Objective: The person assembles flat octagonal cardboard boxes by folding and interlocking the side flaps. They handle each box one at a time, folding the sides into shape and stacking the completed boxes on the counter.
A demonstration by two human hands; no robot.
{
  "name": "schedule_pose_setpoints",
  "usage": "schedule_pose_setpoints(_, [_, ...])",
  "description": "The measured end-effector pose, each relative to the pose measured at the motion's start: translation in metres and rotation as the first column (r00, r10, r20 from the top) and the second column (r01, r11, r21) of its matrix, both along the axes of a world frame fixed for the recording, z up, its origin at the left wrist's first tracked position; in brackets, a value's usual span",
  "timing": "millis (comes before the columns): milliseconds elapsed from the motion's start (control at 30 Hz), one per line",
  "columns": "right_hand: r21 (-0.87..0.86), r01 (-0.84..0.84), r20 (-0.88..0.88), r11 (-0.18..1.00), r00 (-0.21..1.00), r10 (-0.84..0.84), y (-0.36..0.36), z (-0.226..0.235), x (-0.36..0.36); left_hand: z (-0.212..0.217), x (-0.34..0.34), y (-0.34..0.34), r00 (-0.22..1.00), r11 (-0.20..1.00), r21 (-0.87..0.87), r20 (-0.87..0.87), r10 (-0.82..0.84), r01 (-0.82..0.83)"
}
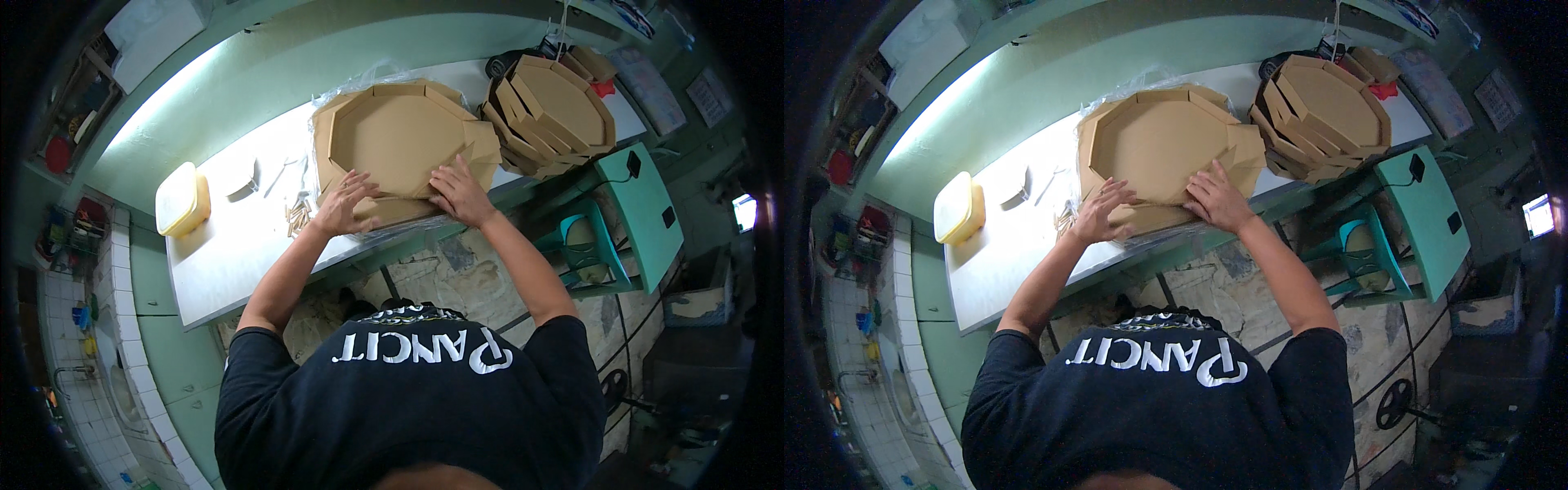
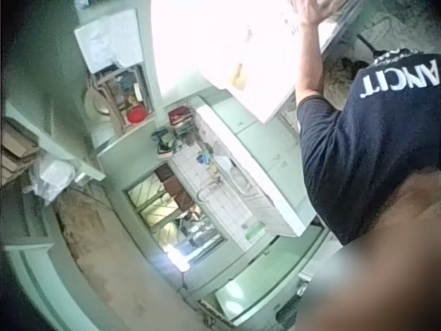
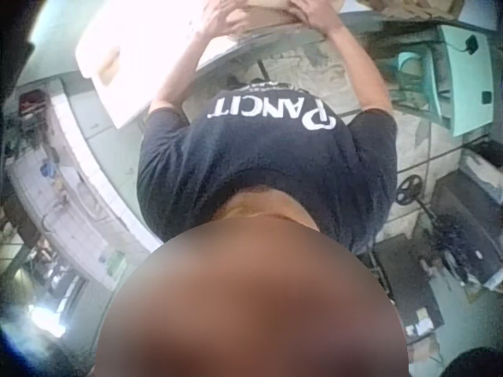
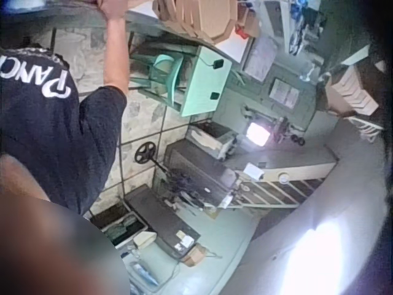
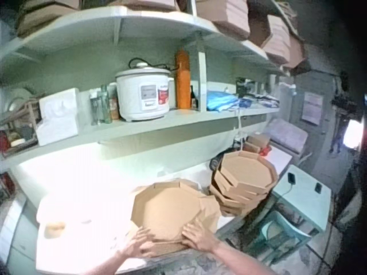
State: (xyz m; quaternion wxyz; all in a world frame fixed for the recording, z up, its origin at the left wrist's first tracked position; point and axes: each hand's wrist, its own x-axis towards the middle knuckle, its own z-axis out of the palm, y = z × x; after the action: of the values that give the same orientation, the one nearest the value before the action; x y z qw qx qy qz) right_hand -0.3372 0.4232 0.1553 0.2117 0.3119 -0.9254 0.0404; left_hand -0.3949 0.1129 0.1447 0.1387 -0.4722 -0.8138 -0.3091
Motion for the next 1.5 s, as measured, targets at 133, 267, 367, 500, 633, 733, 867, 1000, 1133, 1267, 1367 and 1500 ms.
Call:
schedule_pose_setpoints(133, [-0.22,0.22,0.258,0.95,0.953,-0.161,-0.011,0.008,-0.01,-0.003,-0.012,0.014,0.976,0.988,-0.009,0.148,0.156,-0.157])
schedule_pose_setpoints(267, [-0.347,0.214,0.305,0.913,0.946,-0.106,-0.016,0.013,-0.018,-0.002,-0.018,0.023,0.892,0.969,0.017,0.394,0.221,-0.247])
schedule_pose_setpoints(367, [-0.262,0.21,0.303,0.942,0.945,-0.127,-0.016,0.01,-0.018,0.001,-0.012,0.024,0.914,0.971,0.067,0.357,0.192,-0.23])
schedule_pose_setpoints(500, [-0.14,0.03,0.14,0.99,0.99,-0.01,-0.017,0.0,-0.014,-0.001,0.0,0.028,0.979,0.969,-0.148,0.015,0.204,-0.199])
schedule_pose_setpoints(633, [-0.134,-0.003,0.167,0.991,0.986,0.026,-0.024,-0.003,-0.011,0.0,0.0,0.029,0.974,0.937,-0.27,-0.047,0.22,-0.224])
schedule_pose_setpoints(733, [-0.159,-0.03,0.038,0.987,0.999,0.036,-0.035,0.007,-0.012,0.011,-0.003,0.023,0.965,0.952,-0.189,-0.156,0.212,-0.239])
schedule_pose_setpoints(867, [-0.079,-0.032,-0.279,0.996,0.96,0.009,-0.054,0.033,-0.018,0.033,0.004,0.014,0.874,0.92,0.135,-0.287,0.393,-0.369])
schedule_pose_setpoints(1000, [-0.1,0.005,-0.39,0.995,0.92,-0.044,-0.067,0.057,-0.022,0.04,0.037,0.027,0.834,0.689,0.472,0.36,0.419,-0.55])
schedule_pose_setpoints(1133, [-0.061,-0.012,-0.366,0.998,0.93,-0.011,-0.099,0.069,-0.009,0.04,0.037,0.052,0.418,0.372,0.556,0.82,-0.391,-0.744])
schedule_pose_setpoints(1267, [-0.209,-0.029,-0.42,0.977,0.906,-0.063,-0.112,0.095,0.033,0.039,0.011,0.034,0.442,0.216,0.587,0.762,-0.473,-0.781])
schedule_pose_setpoints(1367, [-0.384,0.002,-0.55,0.923,0.802,-0.231,-0.061,0.135,0.07,0.035,0.001,0.003,0.478,0.402,0.567,0.823,-0.307,-0.719])
schedule_pose_setpoints(1500, [-0.844,0.125,0.04,0.522,0.984,-0.172,-0.002,0.169,0.081,0.038,0.0,-0.011,0.48,0.599,0.528,0.839,-0.256,-0.602])
